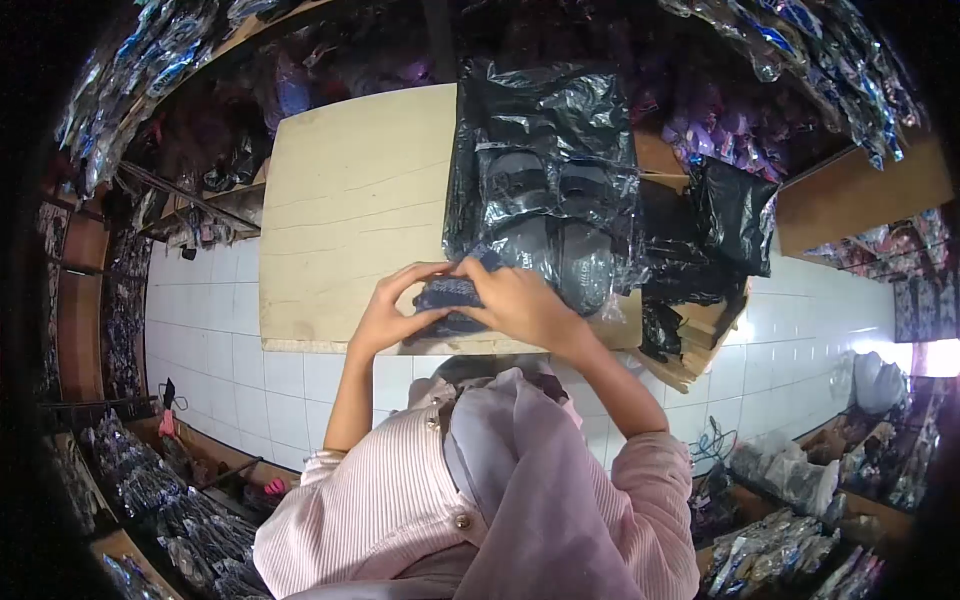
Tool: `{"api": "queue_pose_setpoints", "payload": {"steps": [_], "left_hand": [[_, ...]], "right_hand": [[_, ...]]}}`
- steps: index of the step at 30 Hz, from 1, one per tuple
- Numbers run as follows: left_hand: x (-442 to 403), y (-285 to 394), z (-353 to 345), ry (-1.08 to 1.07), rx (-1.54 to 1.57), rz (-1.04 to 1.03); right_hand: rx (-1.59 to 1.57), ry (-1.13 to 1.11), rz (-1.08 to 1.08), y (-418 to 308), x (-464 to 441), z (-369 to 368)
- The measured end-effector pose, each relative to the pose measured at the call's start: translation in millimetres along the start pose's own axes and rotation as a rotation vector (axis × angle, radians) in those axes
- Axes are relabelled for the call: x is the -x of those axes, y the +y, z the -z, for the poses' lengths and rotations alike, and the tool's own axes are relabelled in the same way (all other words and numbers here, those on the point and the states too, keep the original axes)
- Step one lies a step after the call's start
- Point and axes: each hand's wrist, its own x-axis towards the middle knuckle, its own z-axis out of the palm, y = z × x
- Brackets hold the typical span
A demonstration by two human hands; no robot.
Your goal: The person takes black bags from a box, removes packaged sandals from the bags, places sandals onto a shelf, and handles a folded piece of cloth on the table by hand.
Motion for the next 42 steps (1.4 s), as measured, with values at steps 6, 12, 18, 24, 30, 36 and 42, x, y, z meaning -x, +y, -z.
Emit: {"api": "queue_pose_setpoints", "payload": {"steps": [6,12,18,24,30,36,42], "left_hand": [[-16,-11,3,0.013,0.009,0.008],[-23,-13,23,0.143,-0.026,-0.035],[-43,-8,60,0.3,-0.003,-0.206],[-33,-87,72,0.398,-0.166,-0.227],[3,-117,68,0.255,-0.198,-0.052],[12,-123,69,0.095,-0.163,0.028],[-2,-76,72,0.119,-0.099,0.105]], "right_hand": [[-0.056,0.012,-0.027,6,0,19],[0.212,0.102,0.045,2,-7,24],[0.21,0.387,0.226,-21,-52,22],[0.347,0.522,0.353,26,-106,-59],[0.433,0.452,0.27,32,-97,-116],[0.412,0.376,0.172,23,-77,-129],[0.193,0.316,0.109,14,-50,-94]]}}
